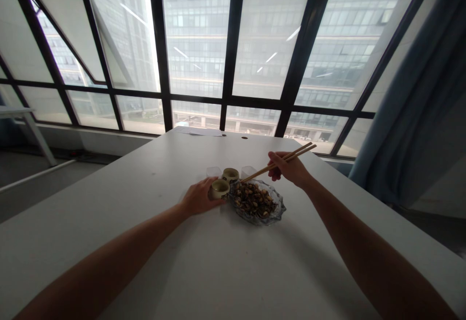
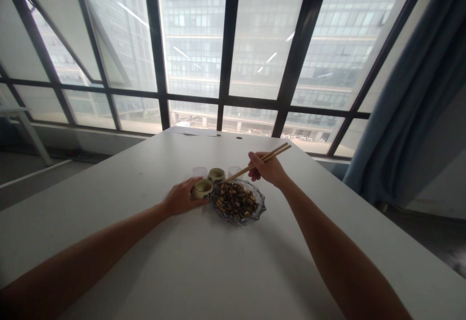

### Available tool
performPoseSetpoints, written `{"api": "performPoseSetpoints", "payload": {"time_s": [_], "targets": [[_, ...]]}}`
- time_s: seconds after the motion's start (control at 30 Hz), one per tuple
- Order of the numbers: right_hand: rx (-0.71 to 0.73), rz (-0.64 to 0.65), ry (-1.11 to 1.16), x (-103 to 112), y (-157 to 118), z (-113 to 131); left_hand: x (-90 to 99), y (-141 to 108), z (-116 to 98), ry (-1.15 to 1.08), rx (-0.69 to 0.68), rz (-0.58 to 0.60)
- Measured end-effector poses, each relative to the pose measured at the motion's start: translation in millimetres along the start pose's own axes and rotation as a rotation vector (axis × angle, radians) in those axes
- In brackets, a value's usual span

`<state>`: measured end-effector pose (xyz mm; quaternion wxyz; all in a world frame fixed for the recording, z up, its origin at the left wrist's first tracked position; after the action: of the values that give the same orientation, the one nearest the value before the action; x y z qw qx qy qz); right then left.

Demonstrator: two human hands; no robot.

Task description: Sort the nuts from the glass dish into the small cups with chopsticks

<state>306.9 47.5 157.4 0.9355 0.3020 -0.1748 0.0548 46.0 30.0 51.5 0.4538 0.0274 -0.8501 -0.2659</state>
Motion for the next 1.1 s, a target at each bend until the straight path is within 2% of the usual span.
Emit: {"api": "performPoseSetpoints", "payload": {"time_s": [0.13,0.23,0.43,0.53,0.67,0.83,1.1], "targets": [[-0.078,-0.07,0.052,10.9,2.5,-12.5,4.4,-0.7,-2.4,-0.029,-0.013,-0.033],[-0.064,-0.067,0.029,12.3,2.3,-11.6,6.8,-1.6,-7.0,-0.028,-0.054,-0.041],[0.021,0.116,0.027,-5.8,-3.3,9.8,7.2,-1.6,-10.0,-0.021,-0.089,-0.046],[0.03,0.143,0.04,-8.7,-4.8,15.7,7.3,-1.7,-9.4,-0.018,-0.091,-0.056],[0.033,0.103,0.07,-2.6,-1.7,12.4,7.3,-1.6,-7.6,-0.024,-0.081,-0.058],[-0.008,0.019,0.056,11.9,2.5,-3.8,6.5,-0.1,-5.8,-0.046,-0.069,-0.052],[-0.045,-0.019,0.04,26.2,2.3,-13.7,4.4,1.9,-2.6,-0.05,-0.043,-0.035]]}}
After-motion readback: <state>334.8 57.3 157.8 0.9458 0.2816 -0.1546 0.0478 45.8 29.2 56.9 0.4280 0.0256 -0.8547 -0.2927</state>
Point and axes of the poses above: each hand's wrist, its own y-axis towards the middle knuckle, its own x-axis out of the back of the hand, z = x × y, the point moved 8 cm from there along y, towards the middle knuckle, and after that the axes turned 12 degrees about x, right-handed, at the moved point
